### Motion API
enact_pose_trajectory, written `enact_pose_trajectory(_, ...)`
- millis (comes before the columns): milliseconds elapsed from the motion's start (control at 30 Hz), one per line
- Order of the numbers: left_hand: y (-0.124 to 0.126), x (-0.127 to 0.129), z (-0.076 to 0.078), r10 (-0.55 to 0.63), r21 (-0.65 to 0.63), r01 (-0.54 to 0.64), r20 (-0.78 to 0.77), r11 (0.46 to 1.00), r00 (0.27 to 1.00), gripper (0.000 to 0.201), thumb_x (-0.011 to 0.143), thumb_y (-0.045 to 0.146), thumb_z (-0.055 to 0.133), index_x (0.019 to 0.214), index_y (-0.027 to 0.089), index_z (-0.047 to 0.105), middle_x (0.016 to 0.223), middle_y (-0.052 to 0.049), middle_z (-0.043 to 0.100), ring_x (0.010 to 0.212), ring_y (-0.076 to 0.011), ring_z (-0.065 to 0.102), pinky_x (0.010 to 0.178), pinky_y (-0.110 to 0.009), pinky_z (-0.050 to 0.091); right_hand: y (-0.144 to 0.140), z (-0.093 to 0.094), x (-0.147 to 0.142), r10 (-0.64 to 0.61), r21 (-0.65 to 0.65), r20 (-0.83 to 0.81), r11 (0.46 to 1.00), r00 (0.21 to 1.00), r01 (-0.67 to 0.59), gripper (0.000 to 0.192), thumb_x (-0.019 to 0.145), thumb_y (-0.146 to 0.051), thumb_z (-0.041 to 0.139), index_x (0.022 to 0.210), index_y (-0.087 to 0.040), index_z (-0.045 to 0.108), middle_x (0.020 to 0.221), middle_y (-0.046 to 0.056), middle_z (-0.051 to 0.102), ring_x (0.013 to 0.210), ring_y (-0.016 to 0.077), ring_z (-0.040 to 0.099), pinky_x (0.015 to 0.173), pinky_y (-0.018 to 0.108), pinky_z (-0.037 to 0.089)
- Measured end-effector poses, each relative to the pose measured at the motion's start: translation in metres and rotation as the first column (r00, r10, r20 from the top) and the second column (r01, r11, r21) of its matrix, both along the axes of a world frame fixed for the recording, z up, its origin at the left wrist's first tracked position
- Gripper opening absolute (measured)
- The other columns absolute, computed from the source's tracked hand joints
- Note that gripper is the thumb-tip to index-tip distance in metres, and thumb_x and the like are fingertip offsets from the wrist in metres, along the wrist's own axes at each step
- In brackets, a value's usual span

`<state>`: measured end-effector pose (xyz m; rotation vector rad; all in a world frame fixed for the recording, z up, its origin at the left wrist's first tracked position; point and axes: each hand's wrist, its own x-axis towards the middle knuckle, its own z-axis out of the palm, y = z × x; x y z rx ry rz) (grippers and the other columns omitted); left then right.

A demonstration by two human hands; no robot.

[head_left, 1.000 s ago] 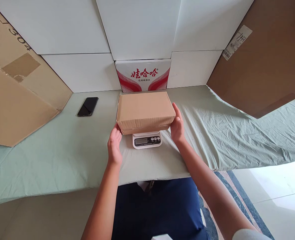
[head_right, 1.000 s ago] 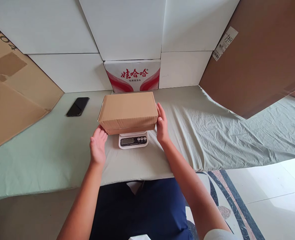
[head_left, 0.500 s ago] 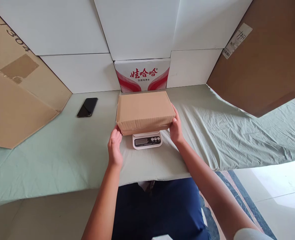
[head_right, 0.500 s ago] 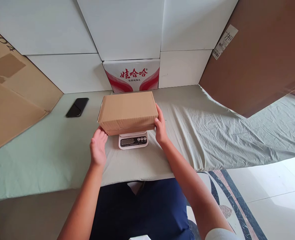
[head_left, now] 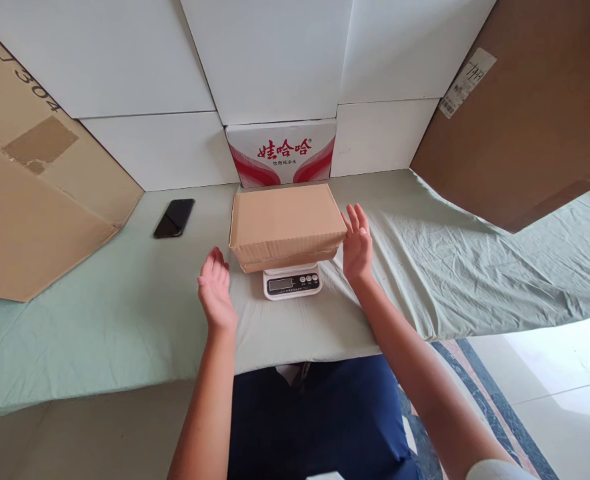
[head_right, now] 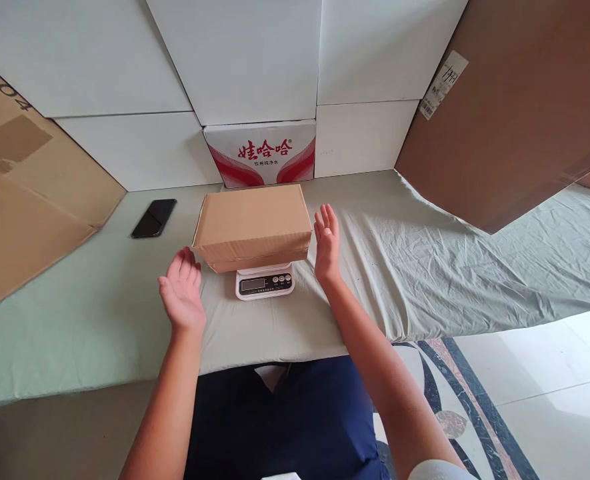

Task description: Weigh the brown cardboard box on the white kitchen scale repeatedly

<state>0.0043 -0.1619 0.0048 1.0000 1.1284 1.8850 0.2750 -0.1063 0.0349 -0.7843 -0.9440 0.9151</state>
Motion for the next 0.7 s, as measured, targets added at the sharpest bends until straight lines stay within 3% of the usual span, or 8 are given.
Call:
enact_pose_trajectory(367,0.0028,-0.0009,-0.0016,0.0,-0.02,0.0,0.01,1.0,1.0,0.075,0.09,0.078,0.037,0.14,0.027,0.062,0.162,-0.011,0.049,0.154,-0.0269,0.042,0.126,-0.043,0.033,0.0069,-0.0065,0.0041,-0.056,-0.03,-0.029,0.998,0.998,0.055,0.064,0.082,-0.066,0.053,0.136,-0.032,0.052,0.158,0.007,0.049,0.151,0.0322,0.045,0.129,0.059,0.028)
enact_pose_trajectory(700,0.0014,0.001,-0.0005,-0.029,-0.015,0.029,-0.002,0.999,1.0,0.075,0.09,0.078,0.04,0.14,0.027,0.063,0.161,-0.012,0.049,0.153,-0.0276,0.042,0.126,-0.045,0.034,0.007,-0.0077,0.0015,-0.001,-0.03,0.008,1.0,1.0,0.001,0.062,0.082,-0.066,0.054,0.135,-0.033,0.052,0.159,0.005,0.048,0.152,0.0324,0.042,0.128,0.059,0.03)
